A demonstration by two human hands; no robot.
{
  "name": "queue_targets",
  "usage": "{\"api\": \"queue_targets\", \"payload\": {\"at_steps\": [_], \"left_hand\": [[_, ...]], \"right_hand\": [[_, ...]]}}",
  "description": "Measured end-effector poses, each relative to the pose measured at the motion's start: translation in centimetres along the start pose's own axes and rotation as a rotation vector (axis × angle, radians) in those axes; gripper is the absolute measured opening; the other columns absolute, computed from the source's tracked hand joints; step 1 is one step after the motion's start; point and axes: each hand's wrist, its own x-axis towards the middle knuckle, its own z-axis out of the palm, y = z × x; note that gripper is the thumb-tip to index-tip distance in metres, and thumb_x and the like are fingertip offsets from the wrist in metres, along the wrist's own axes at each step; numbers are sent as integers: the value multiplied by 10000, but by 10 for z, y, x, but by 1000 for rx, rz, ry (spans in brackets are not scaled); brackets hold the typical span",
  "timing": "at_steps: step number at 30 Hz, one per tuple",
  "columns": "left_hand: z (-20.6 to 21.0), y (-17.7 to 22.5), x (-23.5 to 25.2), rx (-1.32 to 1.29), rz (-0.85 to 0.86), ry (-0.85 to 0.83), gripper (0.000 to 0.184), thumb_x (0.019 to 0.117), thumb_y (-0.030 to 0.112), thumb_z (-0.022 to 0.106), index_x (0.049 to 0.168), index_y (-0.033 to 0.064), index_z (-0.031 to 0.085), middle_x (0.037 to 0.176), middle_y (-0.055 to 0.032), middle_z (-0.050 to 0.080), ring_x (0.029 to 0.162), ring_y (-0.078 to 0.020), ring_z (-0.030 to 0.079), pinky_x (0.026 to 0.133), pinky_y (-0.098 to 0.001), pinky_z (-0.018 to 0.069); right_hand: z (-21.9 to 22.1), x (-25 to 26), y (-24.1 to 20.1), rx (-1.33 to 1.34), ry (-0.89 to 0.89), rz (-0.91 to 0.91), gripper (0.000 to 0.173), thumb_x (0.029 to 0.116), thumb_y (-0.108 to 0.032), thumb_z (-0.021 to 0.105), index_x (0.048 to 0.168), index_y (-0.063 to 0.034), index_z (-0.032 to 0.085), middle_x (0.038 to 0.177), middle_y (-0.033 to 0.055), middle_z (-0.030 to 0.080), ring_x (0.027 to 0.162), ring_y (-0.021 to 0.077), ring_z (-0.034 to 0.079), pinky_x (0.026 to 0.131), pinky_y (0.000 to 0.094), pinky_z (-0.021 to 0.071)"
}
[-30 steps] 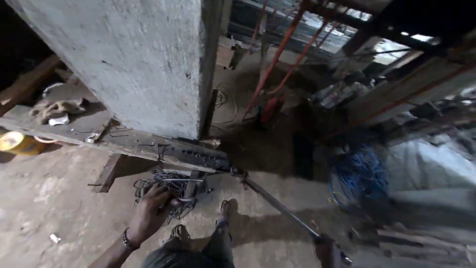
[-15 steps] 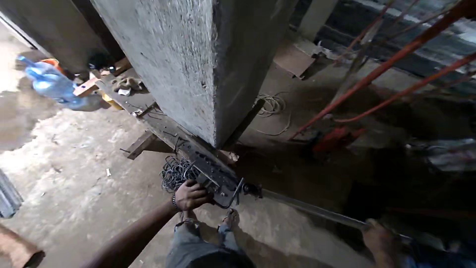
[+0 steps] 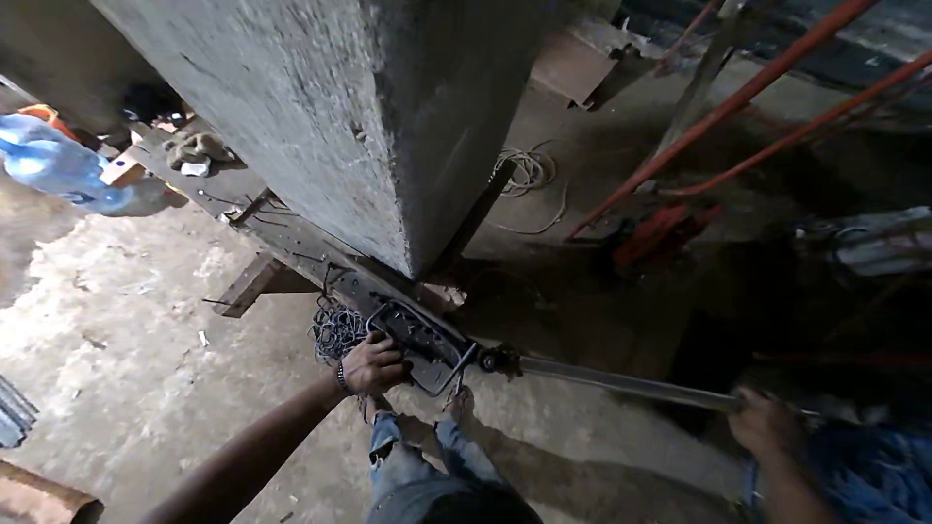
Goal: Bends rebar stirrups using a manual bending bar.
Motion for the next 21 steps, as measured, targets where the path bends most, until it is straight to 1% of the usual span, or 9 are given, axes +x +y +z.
{"api": "queue_targets", "payload": {"at_steps": [3,5,9,10,11,13,15,17,21], "left_hand": [[-5,7,4,0,-74,-122,382,1037,505,472,986,212,712,888,-31,688,915,-240,652,891,-446,488],[-7,14,9,14,-131,-154,447,1041,544,427,934,204,698,892,-39,698,921,-251,661,895,-469,490],[-19,23,24,30,-208,-307,418,1017,532,505,871,185,685,913,-27,703,928,-238,663,862,-464,487],[-20,26,28,20,-229,-342,420,1016,532,516,856,179,678,923,-25,706,934,-232,664,862,-462,485],[-19,30,33,15,-254,-357,411,1011,521,530,840,176,673,917,-25,709,929,-228,669,863,-463,490],[-17,38,38,25,-295,-365,415,1006,520,543,816,171,664,872,-27,696,896,-231,672,861,-466,499],[-17,42,39,28,-308,-364,429,1009,528,534,820,166,666,850,-34,688,875,-239,671,857,-467,502],[-23,46,43,36,-315,-334,420,1013,511,527,820,166,670,858,-35,699,874,-239,673,855,-463,502],[-29,52,48,74,-370,-324,382,1005,492,551,844,182,704,914,-19,727,910,-218,682,867,-451,502]], "right_hand": [[-10,8,-4,-28,-51,14,292,961,-42,675,1250,1,672,1361,313,594,1352,514,488,1126,700,336],[-16,22,-9,-64,-61,3,288,967,-64,673,1252,-18,676,1368,291,601,1362,499,489,1121,691,360],[-30,59,-32,-80,-75,-50,286,981,-62,656,1258,4,672,1374,305,592,1373,506,472,1145,669,347],[-31,68,-37,-82,-70,-49,315,985,-82,661,1288,4,659,1389,308,583,1375,508,474,1138,669,362],[-33,77,-41,-95,-74,-42,380,990,-92,651,1357,0,617,1435,310,547,1394,511,457,1136,678,362],[-32,95,-45,-108,-75,-59,469,1001,-97,624,1454,-10,538,1512,305,473,1434,505,409,1153,689,328],[-27,104,-43,-77,-44,-103,470,987,-83,647,1442,-14,550,1521,301,464,1434,510,402,1148,710,314],[-27,107,-44,-57,-40,-118,449,963,-62,679,1399,-12,586,1505,300,483,1406,526,429,1110,731,352],[-23,105,-40,-92,-66,-108,479,984,-64,636,1451,-18,541,1507,314,473,1418,515,424,1124,710,347]]}}
